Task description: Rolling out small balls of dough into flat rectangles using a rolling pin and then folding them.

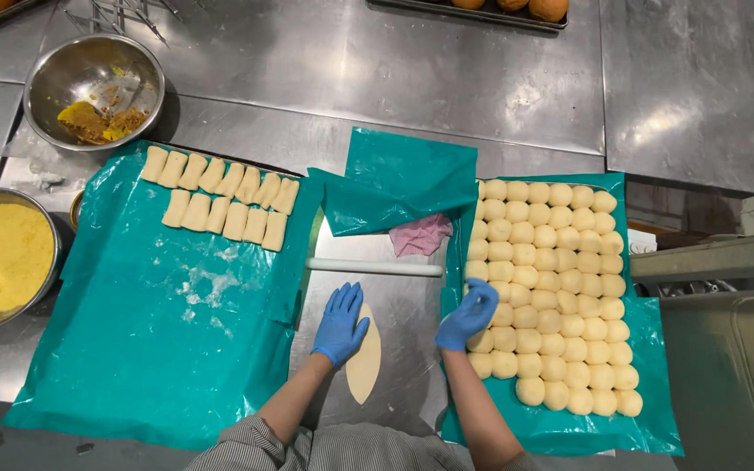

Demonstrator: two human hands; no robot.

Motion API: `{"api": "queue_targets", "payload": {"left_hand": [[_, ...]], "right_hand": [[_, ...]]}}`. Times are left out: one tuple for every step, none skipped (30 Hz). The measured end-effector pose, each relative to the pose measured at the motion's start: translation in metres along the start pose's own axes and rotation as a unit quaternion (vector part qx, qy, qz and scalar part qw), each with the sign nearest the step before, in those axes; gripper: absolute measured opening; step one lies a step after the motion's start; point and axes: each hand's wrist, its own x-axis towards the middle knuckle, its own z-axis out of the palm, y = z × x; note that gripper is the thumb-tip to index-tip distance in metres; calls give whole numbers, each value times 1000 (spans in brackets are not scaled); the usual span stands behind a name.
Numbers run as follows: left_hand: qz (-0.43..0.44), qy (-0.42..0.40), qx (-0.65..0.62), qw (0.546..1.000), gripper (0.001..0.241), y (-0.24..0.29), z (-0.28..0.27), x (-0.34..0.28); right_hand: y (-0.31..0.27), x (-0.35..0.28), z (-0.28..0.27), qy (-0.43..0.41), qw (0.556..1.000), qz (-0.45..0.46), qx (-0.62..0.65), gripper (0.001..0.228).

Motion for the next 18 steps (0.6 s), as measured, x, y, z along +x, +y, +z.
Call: {"api": "queue_targets", "payload": {"left_hand": [[2,4,0,1000,57,-1,3,-5],[12,-21,13,1000,59,-1,6,-10],[24,-43,28,998,60,-5,9,-9],[28,-36,30,999,60,-10,8,-2],[34,-45,36,998,58,-11,10,-4],[40,-55,42,997,57,-13,12,-6],[35,-61,38,997,57,-11,11,-14],[41,-72,37,996,55,-10,10,-22],[49,-80,38,995,53,-10,9,-23],[45,-82,36,995,53,-9,16,-36],[48,-69,18,996,51,-14,21,-37],[51,-55,0,997,49,-19,25,-36],[53,-55,0,997,49,-16,23,-37],[62,-36,-2,997,50,-13,21,-37],[71,-16,-3,997,51,-10,19,-35],[72,-15,-2,997,51,-8,17,-37],[82,-12,15,996,54,-8,15,-36],[93,-9,32,995,56,-8,13,-35]], "right_hand": [[-1,-21,-16,1,1000,-4,2,4],[-3,-43,-32,-185,981,-31,-45,4],[-1,-61,-43,-362,926,-63,-89,8],[-3,-72,-43,-359,927,-71,-86,8],[-8,-86,-50,-419,899,-67,-104,17],[-11,-101,-57,-477,868,-63,-123,27],[-5,-115,-68,-482,865,-56,-126,27],[2,-130,-78,-454,871,-80,-173,27],[11,-141,-84,-423,873,-108,-218,29],[9,-144,-91,-426,871,-105,-219,29],[11,-141,-85,-430,876,-91,-201,31],[13,-138,-79,-433,880,-76,-182,34],[12,-139,-82,-431,880,-77,-182,34],[11,-139,-85,-441,876,-80,-179,36],[11,-138,-86,-450,872,-84,-175,38],[12,-140,-86,-449,872,-85,-174,38],[14,-140,-84,-454,866,-77,-192,41],[15,-140,-81,-459,860,-69,-211,45]]}}
